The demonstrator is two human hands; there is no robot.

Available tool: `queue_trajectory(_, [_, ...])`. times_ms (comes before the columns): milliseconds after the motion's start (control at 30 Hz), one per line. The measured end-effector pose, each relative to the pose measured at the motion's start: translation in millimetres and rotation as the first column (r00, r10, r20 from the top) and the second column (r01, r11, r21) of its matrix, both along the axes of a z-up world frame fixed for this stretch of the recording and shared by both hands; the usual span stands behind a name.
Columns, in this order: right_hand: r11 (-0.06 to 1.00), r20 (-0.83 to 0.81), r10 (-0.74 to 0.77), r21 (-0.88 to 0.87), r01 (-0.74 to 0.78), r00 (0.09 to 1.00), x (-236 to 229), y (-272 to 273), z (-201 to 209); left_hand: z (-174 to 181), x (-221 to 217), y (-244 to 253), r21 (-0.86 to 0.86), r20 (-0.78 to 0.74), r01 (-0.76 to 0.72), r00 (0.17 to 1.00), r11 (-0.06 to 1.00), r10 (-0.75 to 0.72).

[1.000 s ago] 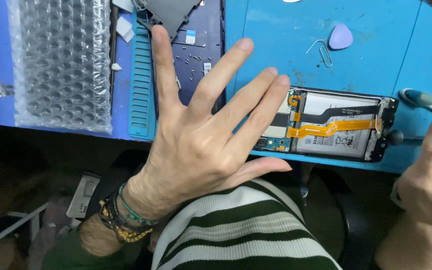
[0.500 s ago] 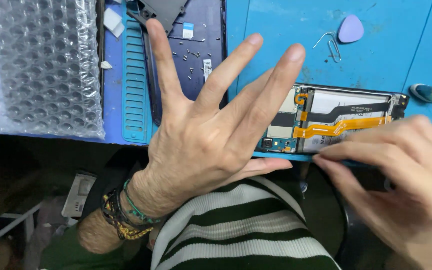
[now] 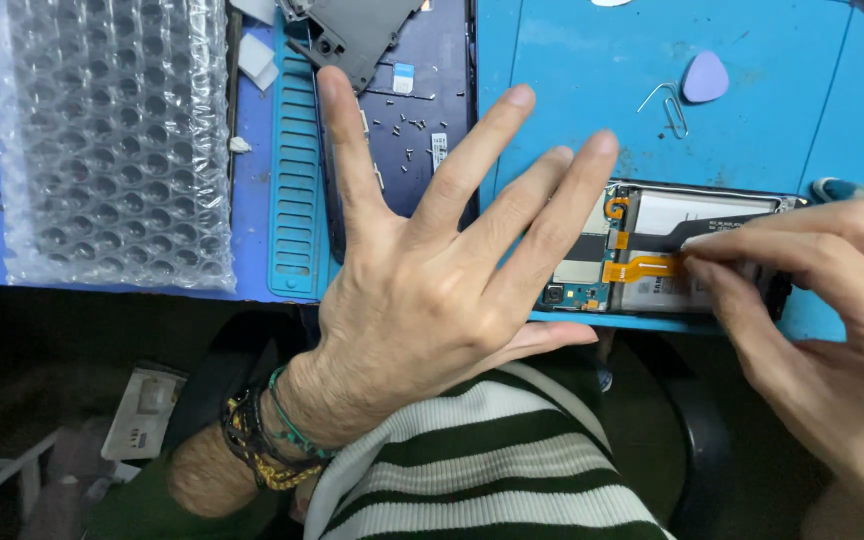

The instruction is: Disassembling and inspecting internal components of a smartphone on a workbench.

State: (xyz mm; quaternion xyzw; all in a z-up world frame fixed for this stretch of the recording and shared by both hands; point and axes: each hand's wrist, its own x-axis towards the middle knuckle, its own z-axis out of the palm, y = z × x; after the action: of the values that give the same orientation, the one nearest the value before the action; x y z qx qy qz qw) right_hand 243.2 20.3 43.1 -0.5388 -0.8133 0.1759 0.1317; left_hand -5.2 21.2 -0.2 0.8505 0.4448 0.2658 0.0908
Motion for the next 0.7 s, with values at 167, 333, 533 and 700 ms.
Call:
queue_trajectory(167, [0.963,0.125,0.186,0.172,-0.206,0.975,-0.9,19.8,-1.1,-4.9,-0.2,-2.4,0.050,0.077,-0.015,0.997,0.999,0.011])
queue_trajectory(333, [0.862,0.367,0.372,0.204,-0.463,0.853,-13.3,35.5,11.0,-1.0,-2.4,-2.9,0.022,0.067,-0.007,0.998,1.000,0.005])
queue_trajectory(533, [0.770,0.553,0.374,0.263,-0.582,0.744,-9.4,45.0,11.1,-1.0,-2.8,-3.5,0.021,0.073,-0.007,0.997,1.000,0.005])
queue_trajectory(700, [0.775,0.583,0.377,0.228,-0.590,0.720,-3.3,56.6,10.7,-2.6,-2.4,-4.9,0.020,0.072,-0.010,0.997,1.000,0.009])
